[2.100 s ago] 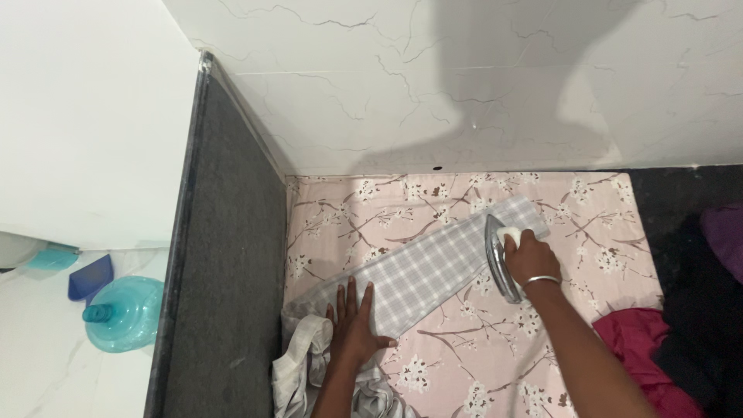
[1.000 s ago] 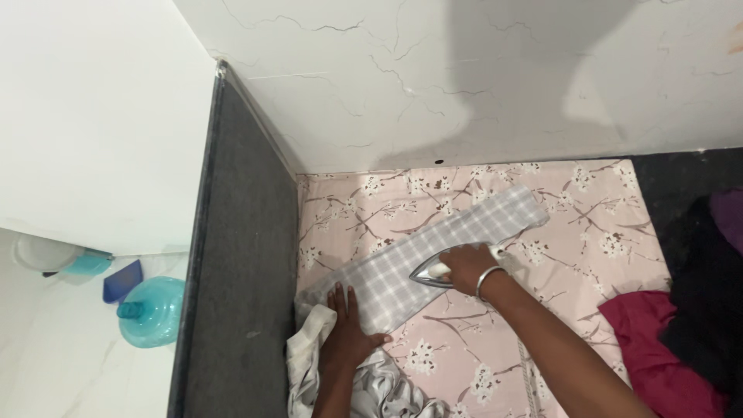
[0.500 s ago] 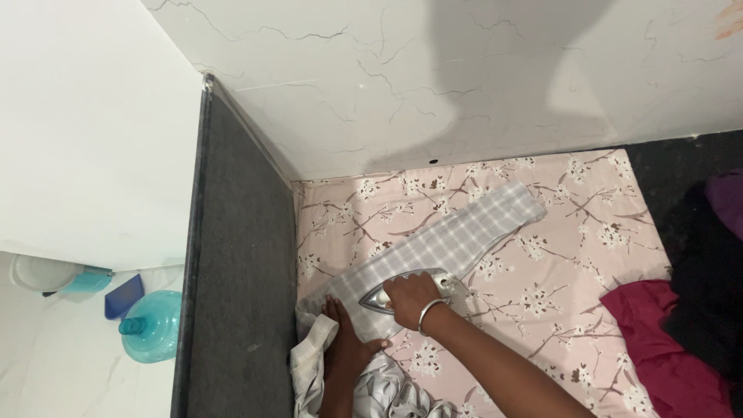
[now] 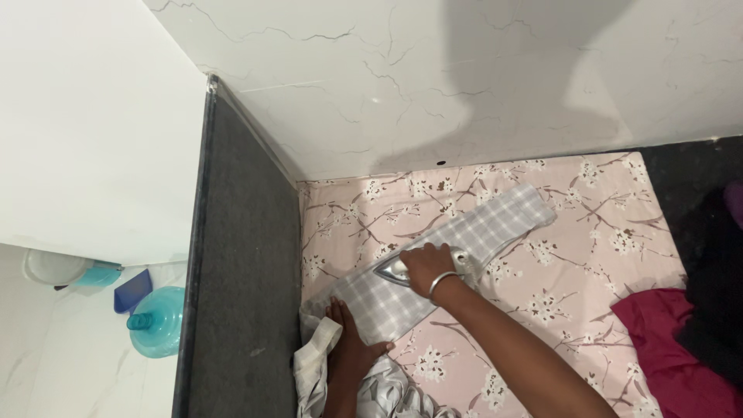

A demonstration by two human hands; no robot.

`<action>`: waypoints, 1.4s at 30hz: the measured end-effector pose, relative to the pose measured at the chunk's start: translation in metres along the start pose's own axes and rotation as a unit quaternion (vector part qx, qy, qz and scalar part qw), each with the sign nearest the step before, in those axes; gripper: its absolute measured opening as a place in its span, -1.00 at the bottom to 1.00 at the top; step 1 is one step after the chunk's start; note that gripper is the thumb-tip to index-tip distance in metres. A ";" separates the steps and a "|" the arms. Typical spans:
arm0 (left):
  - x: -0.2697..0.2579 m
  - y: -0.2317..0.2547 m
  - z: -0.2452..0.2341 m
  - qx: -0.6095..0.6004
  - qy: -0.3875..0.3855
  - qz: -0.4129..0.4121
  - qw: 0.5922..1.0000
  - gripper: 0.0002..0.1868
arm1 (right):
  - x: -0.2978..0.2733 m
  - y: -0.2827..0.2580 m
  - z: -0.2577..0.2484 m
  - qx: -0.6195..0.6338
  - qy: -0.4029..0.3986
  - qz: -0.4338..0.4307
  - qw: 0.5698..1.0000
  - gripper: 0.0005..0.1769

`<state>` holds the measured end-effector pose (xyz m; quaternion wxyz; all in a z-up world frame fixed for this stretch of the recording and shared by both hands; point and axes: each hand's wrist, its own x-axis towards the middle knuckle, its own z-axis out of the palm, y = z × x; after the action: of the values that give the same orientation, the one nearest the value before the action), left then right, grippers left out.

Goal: The person irons a checkered shirt on a floral-patterned ironing board. They repeatedly smooth the fabric, use an electric iron to press the shirt, and reposition the garment to iron different sections.

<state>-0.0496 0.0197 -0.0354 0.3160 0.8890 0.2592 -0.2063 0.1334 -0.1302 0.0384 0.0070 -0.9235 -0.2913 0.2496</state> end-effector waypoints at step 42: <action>0.008 -0.002 0.002 -0.010 -0.037 -0.025 0.999 0.66 | 0.015 0.037 -0.002 -0.002 -0.017 -0.062 0.998 -0.49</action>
<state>-0.0447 0.0224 -0.0415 0.3287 0.8710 0.2713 -0.2442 0.1648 -0.1527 0.0270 0.0152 -0.8992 -0.3487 0.2638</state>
